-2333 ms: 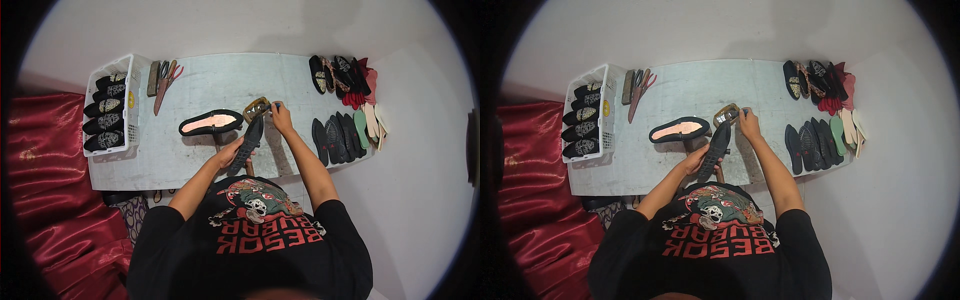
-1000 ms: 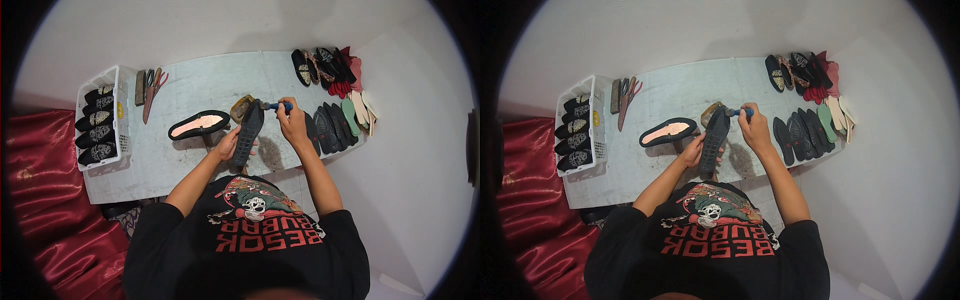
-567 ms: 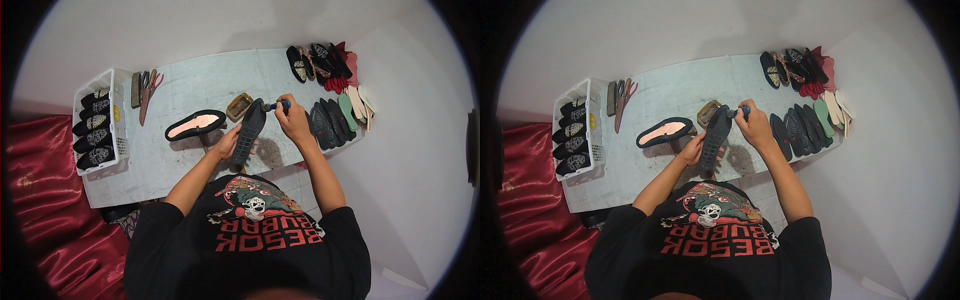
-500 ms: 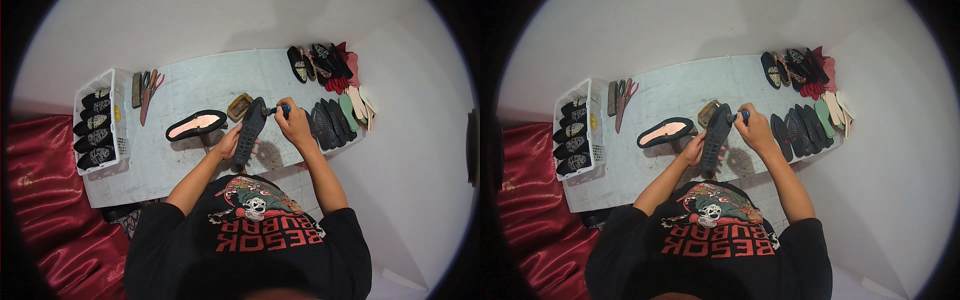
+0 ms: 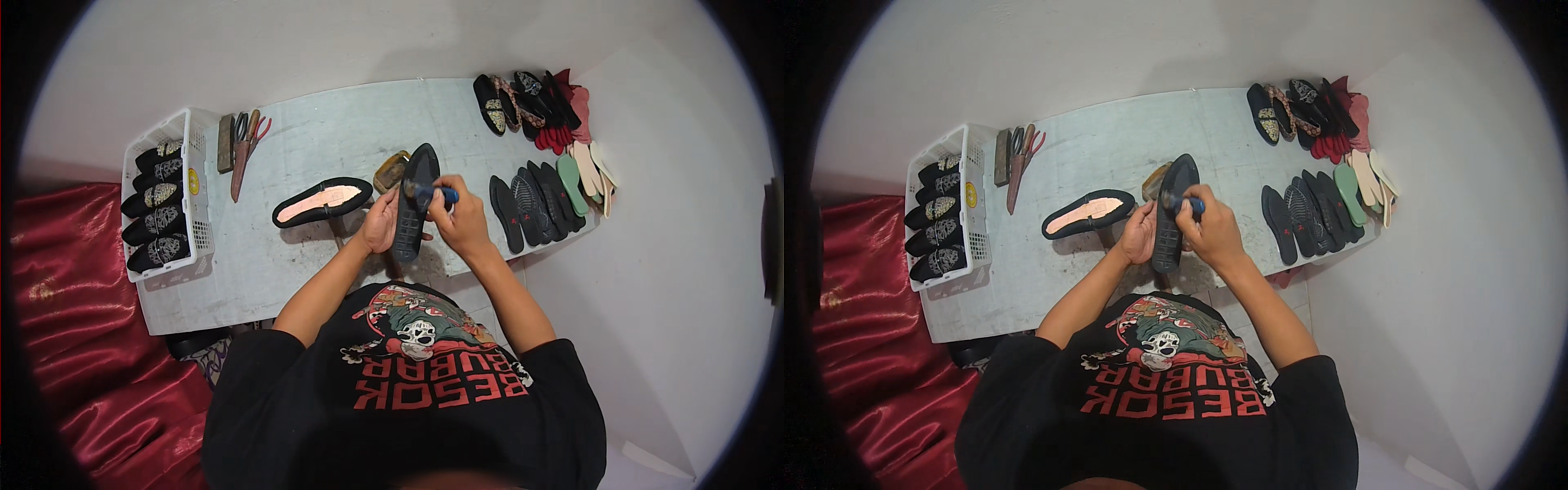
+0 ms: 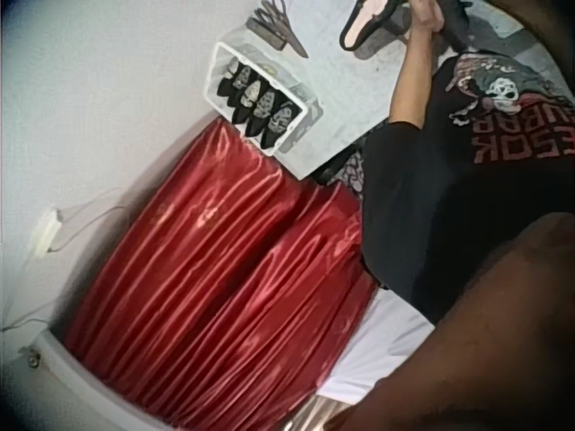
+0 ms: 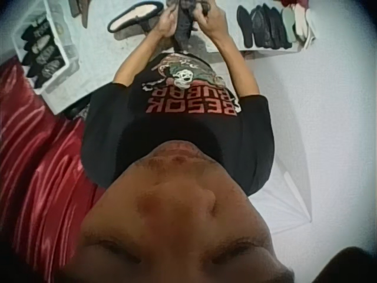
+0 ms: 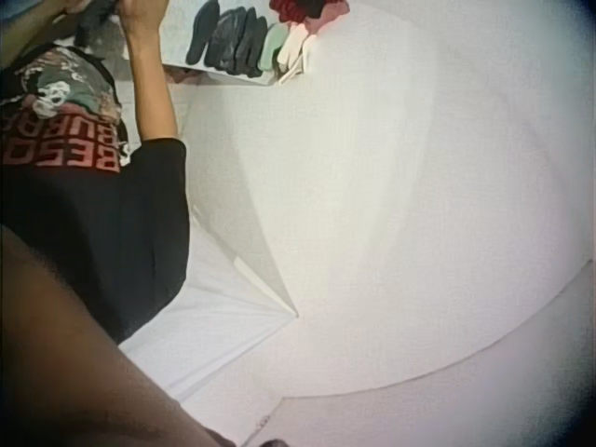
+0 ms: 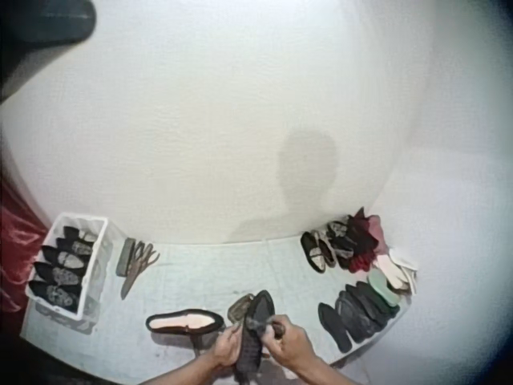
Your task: Applying glue to the bottom of shoe soles using a brush.
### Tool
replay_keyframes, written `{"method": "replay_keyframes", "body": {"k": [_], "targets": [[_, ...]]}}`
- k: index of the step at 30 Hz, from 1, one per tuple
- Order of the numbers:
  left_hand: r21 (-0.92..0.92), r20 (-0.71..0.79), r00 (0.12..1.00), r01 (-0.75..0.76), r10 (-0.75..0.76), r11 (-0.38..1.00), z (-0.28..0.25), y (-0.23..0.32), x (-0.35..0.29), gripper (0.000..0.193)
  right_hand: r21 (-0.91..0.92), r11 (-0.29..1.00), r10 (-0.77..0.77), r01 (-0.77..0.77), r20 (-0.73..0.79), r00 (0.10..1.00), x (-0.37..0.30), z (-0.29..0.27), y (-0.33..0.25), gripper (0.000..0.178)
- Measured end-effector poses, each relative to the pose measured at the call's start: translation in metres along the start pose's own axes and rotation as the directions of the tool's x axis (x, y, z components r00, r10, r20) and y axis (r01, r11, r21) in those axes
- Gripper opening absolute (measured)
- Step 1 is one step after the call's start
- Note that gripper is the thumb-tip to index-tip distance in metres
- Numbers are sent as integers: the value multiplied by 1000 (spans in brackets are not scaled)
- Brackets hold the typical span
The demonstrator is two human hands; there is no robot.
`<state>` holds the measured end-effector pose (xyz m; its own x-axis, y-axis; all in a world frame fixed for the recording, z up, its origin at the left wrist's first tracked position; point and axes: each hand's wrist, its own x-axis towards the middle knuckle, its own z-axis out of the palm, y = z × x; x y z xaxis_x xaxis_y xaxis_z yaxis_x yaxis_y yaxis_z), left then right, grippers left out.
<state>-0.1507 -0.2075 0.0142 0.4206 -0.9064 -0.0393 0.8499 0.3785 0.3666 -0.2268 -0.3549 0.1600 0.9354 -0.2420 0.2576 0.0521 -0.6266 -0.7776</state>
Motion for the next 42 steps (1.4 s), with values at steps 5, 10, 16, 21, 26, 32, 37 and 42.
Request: {"method": "replay_keyframes", "body": {"k": [5, 10, 16, 21, 26, 32, 37, 42], "targets": [[52, -70, 996, -43, 46, 998, 10, 7, 2, 61, -36, 999, -41, 41, -16, 999, -9, 4, 4, 16], [58, 114, 993, 28, -34, 998, 0, 6, 4, 66, 45, 999, -2, 6, -106, 994, 14, 6, 8, 17], [137, -115, 987, -95, 112, 986, -2, 5, 6, 75, 9, 998, -61, 61, -14, 998, -14, 16, 2, 19], [28, 20, 1000, -5, 5, 1000, 5, 10, 1, 74, 6, 1000, 1, 0, -99, 995, 7, 11, 10, 18], [18, -19, 998, -67, 67, 998, 9, 11, 4, 72, -12, 999, -34, 34, -35, 999, -9, 12, 2, 17], [-18, 14, 999, -39, 39, 999, 6, 19, 5, 64, -23, 997, -76, 75, -98, 992, -21, -18, 10, 16], [29, -10, 1000, 24, -23, 999, 11, 17, 12, 64, -105, 994, -51, 28, -229, 972, 6, -27, 13, 14], [-50, -7, 1000, 19, -19, 999, 10, 12, 17, 62, -124, 991, -70, 54, -134, 989, -17, -21, 9, 13]]}}
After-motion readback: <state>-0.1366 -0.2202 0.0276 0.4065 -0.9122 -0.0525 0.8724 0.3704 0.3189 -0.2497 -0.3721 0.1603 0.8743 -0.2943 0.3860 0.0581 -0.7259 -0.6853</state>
